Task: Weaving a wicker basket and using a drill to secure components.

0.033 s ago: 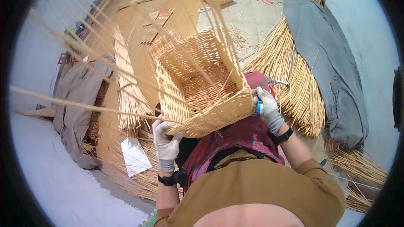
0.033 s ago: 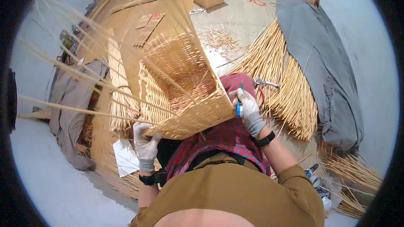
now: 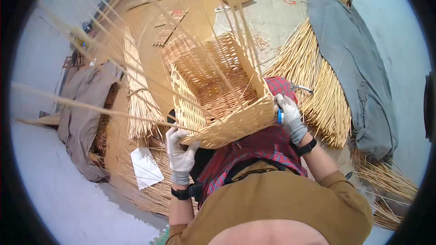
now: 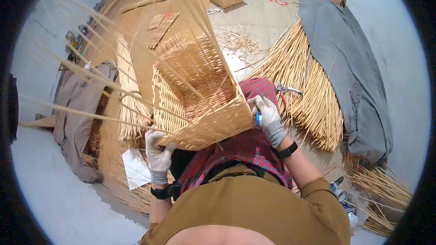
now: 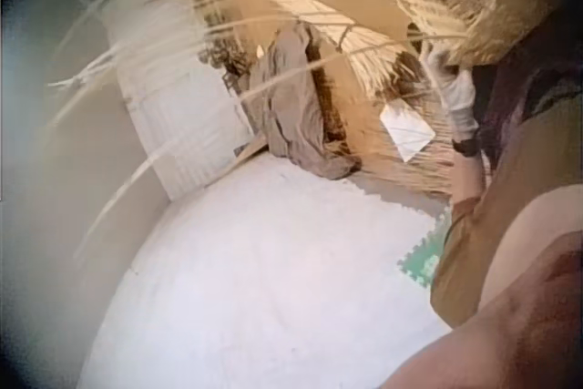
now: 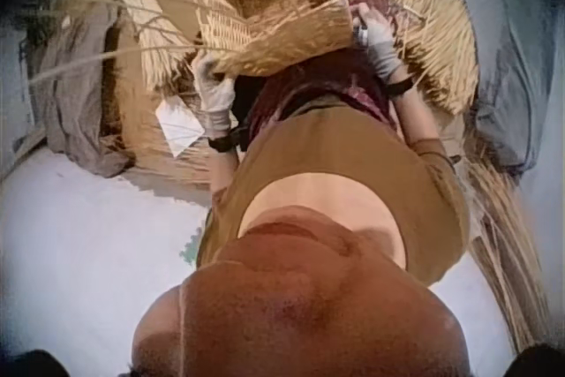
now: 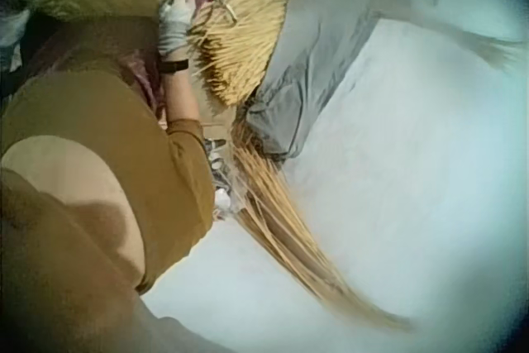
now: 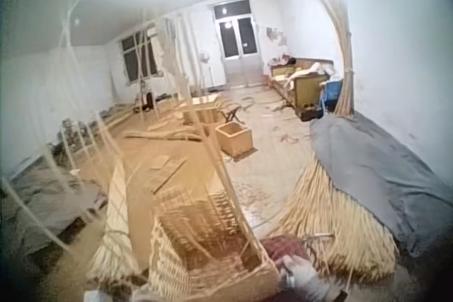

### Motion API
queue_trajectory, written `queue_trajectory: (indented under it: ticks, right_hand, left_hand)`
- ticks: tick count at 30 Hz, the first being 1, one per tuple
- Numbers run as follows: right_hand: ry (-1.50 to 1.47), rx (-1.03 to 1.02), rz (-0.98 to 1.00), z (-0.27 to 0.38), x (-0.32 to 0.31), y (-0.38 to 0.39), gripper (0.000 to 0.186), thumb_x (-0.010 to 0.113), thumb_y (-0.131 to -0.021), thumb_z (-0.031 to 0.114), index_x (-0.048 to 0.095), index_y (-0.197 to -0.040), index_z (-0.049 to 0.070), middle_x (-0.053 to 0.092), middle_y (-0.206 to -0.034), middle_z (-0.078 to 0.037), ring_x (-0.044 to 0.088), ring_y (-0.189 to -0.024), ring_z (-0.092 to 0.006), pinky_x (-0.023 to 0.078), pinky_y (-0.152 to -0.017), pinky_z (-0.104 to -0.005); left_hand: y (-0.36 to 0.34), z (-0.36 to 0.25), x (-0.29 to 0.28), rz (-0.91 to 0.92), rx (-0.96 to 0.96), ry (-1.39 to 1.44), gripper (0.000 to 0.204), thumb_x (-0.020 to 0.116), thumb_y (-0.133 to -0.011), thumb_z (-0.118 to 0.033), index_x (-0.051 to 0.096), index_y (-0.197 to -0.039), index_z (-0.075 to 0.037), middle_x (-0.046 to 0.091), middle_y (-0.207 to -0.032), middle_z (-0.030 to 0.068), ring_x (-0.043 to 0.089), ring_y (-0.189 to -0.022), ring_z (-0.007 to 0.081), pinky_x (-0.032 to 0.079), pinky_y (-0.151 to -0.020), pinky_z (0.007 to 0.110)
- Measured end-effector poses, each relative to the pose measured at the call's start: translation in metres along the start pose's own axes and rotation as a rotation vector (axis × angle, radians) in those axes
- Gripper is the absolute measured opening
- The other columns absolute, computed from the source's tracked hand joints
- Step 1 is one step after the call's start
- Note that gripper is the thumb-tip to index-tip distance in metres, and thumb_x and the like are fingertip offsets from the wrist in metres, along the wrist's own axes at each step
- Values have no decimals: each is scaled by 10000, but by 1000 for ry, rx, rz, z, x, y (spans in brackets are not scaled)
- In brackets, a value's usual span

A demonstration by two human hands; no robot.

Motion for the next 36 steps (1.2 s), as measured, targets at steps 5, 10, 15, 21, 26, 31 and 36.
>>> queue_trajectory:
  ticks: [5, 10, 15, 21, 26, 31, 36]
  right_hand:
    - [226, -42, -1, 2, 0, 21, 323, 527, -1020, 284, 686, -1041, 3, 656, -888, -20, 591, -824, -109, 479, -777, -254]
    - [426, -153, 19, 9, 7, 34, 321, 586, -986, 271, 676, -1136, 1, 678, -885, -61, 612, -766, -112, 502, -674, -285]
    - [472, -227, 72, 27, 23, 43, 342, 586, -966, 294, 691, -1081, -10, 701, -871, -130, 679, -782, -162, 530, -702, -322]
    - [374, -414, 237, 58, 5, 26, 326, 572, -992, 341, 722, -1102, 74, 719, -848, -66, 616, -750, -113, 515, -717, -291]
    - [293, -241, -261, 39, -109, -87, 315, 500, -1005, 269, 684, -1094, 29, 582, -665, -31, 573, -642, -93, 487, -604, -270]
    - [1137, 84, -519, -65, -231, -153, 360, 562, -872, 298, 637, -1118, 46, 685, -1105, -205, 659, -1019, -394, 525, -856, -467]
    - [1230, 440, -618, -114, -289, -206, 334, 590, -896, 207, 640, -1188, 53, 690, -1114, -189, 678, -1013, -367, 545, -833, -465]
  left_hand:
    - [9, 10, 5, 40, -152, 240, 458, 802, -720, 28, 568, -1095, -89, 494, -1313, 135, 494, -1232, 271, 401, -1047, 378]
    - [11, 9, 0, 8, -157, 84, 482, 758, -703, 78, 543, -1108, -72, 515, -1296, 113, 494, -1210, 235, 390, -1055, 363]
    - [10, -16, -19, 7, -393, 22, 440, 686, -791, 41, 510, -1173, -89, 545, -1173, 81, 514, -1079, 171, 441, -931, 339]
    - [-38, -26, -42, 137, -114, 235, 452, 702, -875, -10, 494, -1267, -98, 527, -1254, 63, 494, -1161, 210, 401, -1031, 373]
    - [-104, -19, -25, 195, -114, 109, 436, 736, -841, -38, 503, -1205, -93, 513, -1195, 50, 488, -1127, 207, 383, -1030, 368]
    - [-186, 11, 10, 343, -141, 141, 415, 711, -837, 9, 515, -1191, -86, 519, -1167, 33, 492, -1100, 174, 390, -1017, 330]
    - [-259, 61, 49, 480, -228, 96, 445, 693, -821, 56, 509, -1205, -70, 522, -1164, 27, 504, -1085, 163, 407, -999, 313]
Point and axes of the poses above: each hand's wrist, its own y-axis away from the middle knuckle, its own x-axis out of the palm, z = x × y, the point moved 1 cm from there along -y, towards the middle knuckle
